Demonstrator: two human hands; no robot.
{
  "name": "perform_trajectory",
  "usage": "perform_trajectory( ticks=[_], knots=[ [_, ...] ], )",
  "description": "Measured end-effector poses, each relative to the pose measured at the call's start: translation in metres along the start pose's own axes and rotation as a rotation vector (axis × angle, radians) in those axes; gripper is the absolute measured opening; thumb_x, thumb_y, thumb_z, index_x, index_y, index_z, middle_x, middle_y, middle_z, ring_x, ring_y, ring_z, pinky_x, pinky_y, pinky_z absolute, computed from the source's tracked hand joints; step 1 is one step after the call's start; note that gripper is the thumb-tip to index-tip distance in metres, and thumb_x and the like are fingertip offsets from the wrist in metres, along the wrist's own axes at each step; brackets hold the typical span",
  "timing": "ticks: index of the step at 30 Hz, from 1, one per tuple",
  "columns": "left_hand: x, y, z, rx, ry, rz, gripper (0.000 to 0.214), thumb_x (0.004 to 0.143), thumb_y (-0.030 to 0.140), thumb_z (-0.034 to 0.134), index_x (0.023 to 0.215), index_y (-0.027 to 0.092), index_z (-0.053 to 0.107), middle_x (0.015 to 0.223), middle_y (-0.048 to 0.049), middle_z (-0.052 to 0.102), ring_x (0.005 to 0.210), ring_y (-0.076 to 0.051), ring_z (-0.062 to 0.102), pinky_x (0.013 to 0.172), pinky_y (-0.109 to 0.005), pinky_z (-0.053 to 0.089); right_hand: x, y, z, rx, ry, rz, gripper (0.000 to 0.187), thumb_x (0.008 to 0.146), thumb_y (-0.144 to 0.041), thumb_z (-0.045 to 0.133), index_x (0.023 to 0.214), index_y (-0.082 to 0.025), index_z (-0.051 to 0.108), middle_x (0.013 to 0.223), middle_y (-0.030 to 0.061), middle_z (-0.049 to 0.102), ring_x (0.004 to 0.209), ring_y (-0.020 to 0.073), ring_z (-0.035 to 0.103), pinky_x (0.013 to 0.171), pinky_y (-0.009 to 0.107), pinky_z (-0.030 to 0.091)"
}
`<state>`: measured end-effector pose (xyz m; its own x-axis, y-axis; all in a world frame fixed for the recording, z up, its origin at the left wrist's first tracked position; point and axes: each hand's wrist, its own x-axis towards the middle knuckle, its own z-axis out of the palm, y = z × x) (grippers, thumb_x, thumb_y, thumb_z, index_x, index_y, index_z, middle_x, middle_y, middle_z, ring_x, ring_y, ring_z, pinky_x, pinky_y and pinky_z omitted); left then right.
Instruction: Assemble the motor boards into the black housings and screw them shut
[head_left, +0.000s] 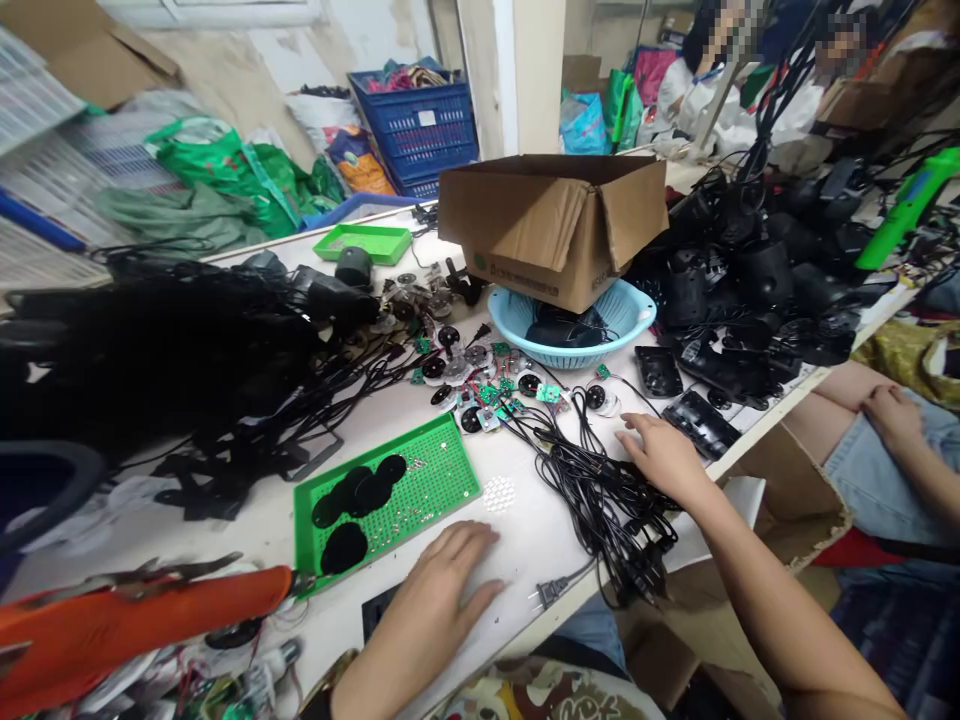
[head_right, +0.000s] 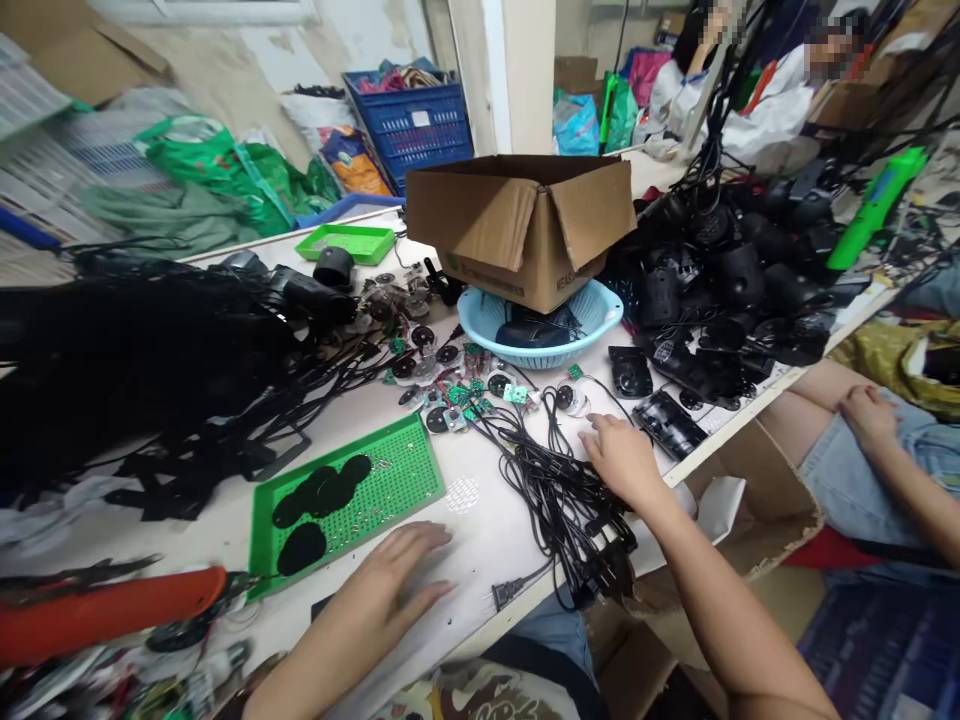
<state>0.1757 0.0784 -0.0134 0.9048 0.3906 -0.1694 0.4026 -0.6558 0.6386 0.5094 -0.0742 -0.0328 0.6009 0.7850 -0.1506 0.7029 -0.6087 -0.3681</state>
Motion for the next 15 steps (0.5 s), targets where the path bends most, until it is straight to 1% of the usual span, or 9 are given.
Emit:
perform_trajectory(
  ticks=[1,3,6,7,9,11,12,13,15],
  knots=[
    [0.008,0.008,0.0,-0.1,-0.011,-0.019,0.036,0.097,0.038,0.063,0.13,0.023,0.065,0.134,-0.0126,0.068,0.128,-0.033,0.062,0.114,-0.057,0.049,0.004,0.002,0.0,0.007,-0.01,0.007,0.04,0.106,-0.029,0.046,0.135,-0.006,0.063,0.126,0.022,0.069,0.115,0.0393,0.066,0.097,0.048,0.051],
    [0.025,0.021,0.003,-0.3,-0.019,-0.073,0.038,0.095,0.042,0.067,0.128,0.023,0.066,0.134,-0.0128,0.068,0.126,-0.032,0.063,0.115,-0.055,0.047,0.007,0.001,0.002,0.046,-0.047,-0.022,0.034,0.107,-0.029,0.048,0.127,-0.01,0.067,0.119,0.0172,0.072,0.107,0.0338,0.069,0.092,0.041,0.052],
    [0.052,0.03,0.011,-0.6,-0.019,-0.186,0.045,0.088,0.045,0.075,0.125,0.021,0.067,0.13,-0.0142,0.069,0.121,-0.032,0.064,0.112,-0.053,0.047,0.004,-0.013,0.009,0.131,-0.106,-0.122,0.027,0.106,-0.036,0.055,0.123,-0.019,0.068,0.123,0.0091,0.071,0.11,0.026,0.068,0.094,0.033,0.05],
    [0.06,0.031,0.015,-0.711,-0.022,-0.225,0.048,0.085,0.045,0.079,0.124,0.02,0.067,0.13,-0.0147,0.069,0.12,-0.031,0.064,0.112,-0.051,0.047,0.002,-0.019,0.012,0.149,-0.117,-0.144,0.027,0.104,-0.039,0.06,0.122,-0.02,0.068,0.125,0.0086,0.069,0.113,0.0261,0.066,0.094,0.032,0.049],
    [0.075,0.029,0.024,-0.914,-0.024,-0.301,0.054,0.076,0.042,0.087,0.12,0.018,0.068,0.132,-0.016,0.067,0.122,-0.03,0.063,0.112,-0.048,0.046,0.0,-0.029,0.017,0.166,-0.126,-0.151,0.026,0.097,-0.038,0.07,0.115,-0.019,0.068,0.124,0.0115,0.068,0.115,0.0299,0.063,0.094,0.034,0.047],
    [0.086,0.028,0.032,-1.039,-0.01,-0.356,0.059,0.068,0.041,0.092,0.116,0.016,0.068,0.134,-0.0167,0.065,0.119,-0.029,0.062,0.111,-0.045,0.046,0.002,-0.034,0.022,0.187,-0.122,-0.122,0.02,0.092,-0.032,0.073,0.103,-0.016,0.067,0.114,0.0141,0.068,0.108,0.0321,0.063,0.088,0.036,0.045],
    [0.09,0.028,0.036,-1.07,0.002,-0.375,0.06,0.067,0.041,0.092,0.115,0.015,0.068,0.134,-0.0167,0.065,0.116,-0.028,0.062,0.109,-0.044,0.046,0.004,-0.034,0.023,0.21,-0.122,-0.105,0.015,0.09,-0.028,0.072,0.097,-0.016,0.065,0.105,0.013,0.069,0.1,0.031,0.064,0.083,0.036,0.044],
    [0.092,0.029,0.038,-1.088,0.013,-0.388,0.06,0.066,0.042,0.092,0.114,0.015,0.068,0.133,-0.0167,0.065,0.113,-0.027,0.062,0.107,-0.043,0.046,0.007,-0.033,0.023,0.244,-0.125,-0.092,0.012,0.088,-0.024,0.071,0.091,-0.017,0.062,0.096,0.0105,0.069,0.092,0.0288,0.064,0.079,0.034,0.043],
    [0.094,0.032,0.04,-1.123,0.031,-0.401,0.058,0.067,0.042,0.09,0.113,0.014,0.068,0.13,-0.0162,0.066,0.109,-0.025,0.062,0.102,-0.042,0.047,0.015,-0.029,0.02,0.343,-0.137,-0.091,0.016,0.084,-0.023,0.071,0.084,-0.02,0.055,0.08,0.0039,0.065,0.079,0.0239,0.061,0.072,0.032,0.041]
  ],
)
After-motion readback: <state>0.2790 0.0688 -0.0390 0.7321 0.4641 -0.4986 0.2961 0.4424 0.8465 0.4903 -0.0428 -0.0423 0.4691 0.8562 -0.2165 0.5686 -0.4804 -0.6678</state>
